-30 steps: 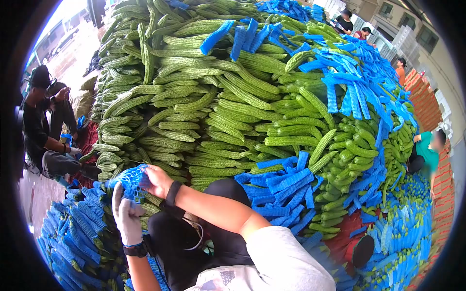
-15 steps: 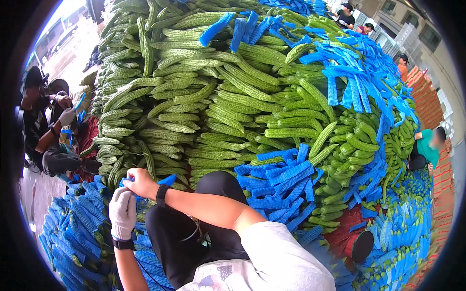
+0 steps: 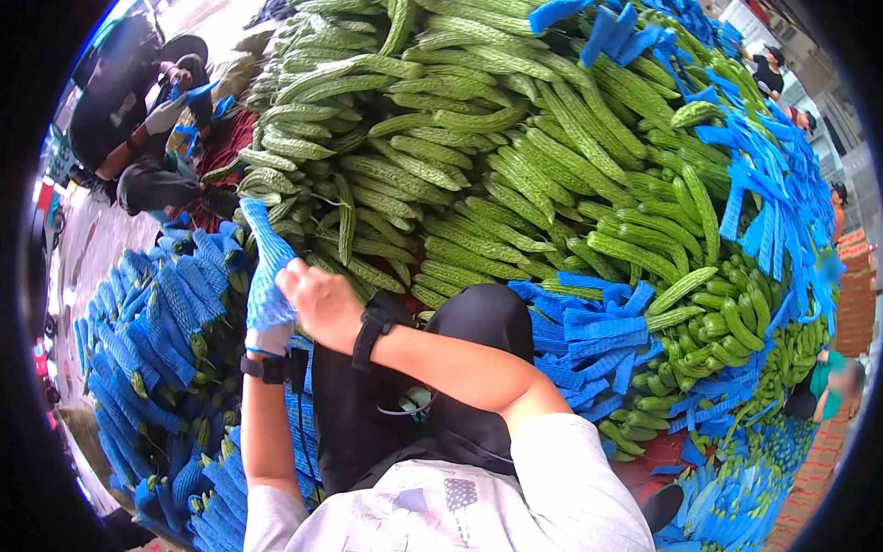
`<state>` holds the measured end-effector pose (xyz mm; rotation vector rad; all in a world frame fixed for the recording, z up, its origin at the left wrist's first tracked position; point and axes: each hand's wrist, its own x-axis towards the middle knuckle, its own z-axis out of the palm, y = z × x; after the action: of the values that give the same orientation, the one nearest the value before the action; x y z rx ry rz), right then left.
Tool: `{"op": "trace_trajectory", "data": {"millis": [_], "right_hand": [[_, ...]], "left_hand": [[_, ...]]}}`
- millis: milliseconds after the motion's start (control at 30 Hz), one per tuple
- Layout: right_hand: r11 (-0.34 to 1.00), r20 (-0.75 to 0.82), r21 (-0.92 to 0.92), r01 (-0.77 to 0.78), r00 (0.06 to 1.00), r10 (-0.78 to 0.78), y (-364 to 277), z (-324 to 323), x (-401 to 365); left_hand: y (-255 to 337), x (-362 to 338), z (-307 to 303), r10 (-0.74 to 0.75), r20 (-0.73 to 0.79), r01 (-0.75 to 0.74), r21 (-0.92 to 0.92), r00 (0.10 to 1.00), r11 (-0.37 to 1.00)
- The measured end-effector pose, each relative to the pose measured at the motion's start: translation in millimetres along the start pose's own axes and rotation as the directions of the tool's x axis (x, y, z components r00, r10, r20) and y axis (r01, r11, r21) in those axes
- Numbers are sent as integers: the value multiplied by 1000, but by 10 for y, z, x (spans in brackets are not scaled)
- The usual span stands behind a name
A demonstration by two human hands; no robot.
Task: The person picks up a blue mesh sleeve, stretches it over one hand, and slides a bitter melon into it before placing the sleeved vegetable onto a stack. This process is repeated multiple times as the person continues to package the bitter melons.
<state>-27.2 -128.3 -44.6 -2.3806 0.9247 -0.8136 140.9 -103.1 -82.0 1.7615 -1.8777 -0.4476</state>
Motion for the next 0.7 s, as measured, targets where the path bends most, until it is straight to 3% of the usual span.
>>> {"op": "trace_trajectory", "data": {"millis": [33, 100, 133, 200, 233, 267, 300, 333, 400, 433, 467, 500, 533, 567, 600, 633, 667, 700], "right_hand": [[996, -114, -86, 15, 993, -24, 126, 137, 6], [987, -93, -132, 90, 990, -103, 253, 243, 25], [983, -67, -3, 183, 981, -183, 236, 241, 50], [902, -41, 291, 318, 946, -321, 169, 264, 68], [825, -53, 429, 367, 922, -383, 147, 303, 57], [774, -26, 518, 365, 911, -413, 104, 284, 51], [724, -34, 575, 381, 895, -444, 67, 283, 44], [713, 28, 615, 338, 894, -448, 39, 252, 38], [684, 152, 678, 268, 859, -488, 102, 245, 39], [666, 239, 731, 146, 860, -451, 183, 237, 67], [640, 326, 768, 19, 848, -417, 289, 215, 111], [606, 413, 788, -110, 824, -388, 415, 187, 164], [555, 489, 767, -323, 853, -179, 595, 179, 226], [456, 567, 726, -515, 823, 28, 850, 203, 305], [821, 306, 514, -248, 947, 94, 1266, 309, 405], [969, 143, 195, -151, 982, 124, 1717, 364, 483], [991, -86, -82, -108, 991, 101, 2248, 452, 498], [918, -186, -289, -271, 957, 224, 2823, 549, 477]], "left_hand": [[76, 29, -85, 48, -42, -44, 81, 998, 996], [-297, -98, 232, 78, -228, 11, 364, 971, 931], [-422, -99, 321, 37, -274, 45, 287, 961, 957], [-478, -45, 349, -140, -276, 82, -213, 951, 974], [-499, 15, 380, -253, -216, 53, -655, 943, 754], [-433, 115, 384, -314, -106, -9, -955, 944, 295], [-359, 200, 357, -310, -24, -50, -996, 951, -78], [-310, 256, 331, -262, 15, -57, -962, 965, -266], [-280, 333, 329, -156, 82, 10, -909, 984, -417], [-301, 361, 311, -100, 142, 95, -922, 985, -375], [-376, 358, 306, 5, 220, 215, -948, 975, -235], [-282, 335, 233, -151, 367, 315, -905, 918, -285], [-380, 302, 288, -149, 330, 277, -915, 932, -295], [-483, 270, 339, -148, 291, 236, -923, 945, -304], [-437, 249, 254, -235, 357, 224, -864, 904, -452], [-577, 196, 299, -262, 337, 195, -872, 904, -448], [-542, 163, 265, -365, 314, 178, -916, 876, -359], [-486, 126, 236, -464, 282, 172, -949, 840, -265]]}}
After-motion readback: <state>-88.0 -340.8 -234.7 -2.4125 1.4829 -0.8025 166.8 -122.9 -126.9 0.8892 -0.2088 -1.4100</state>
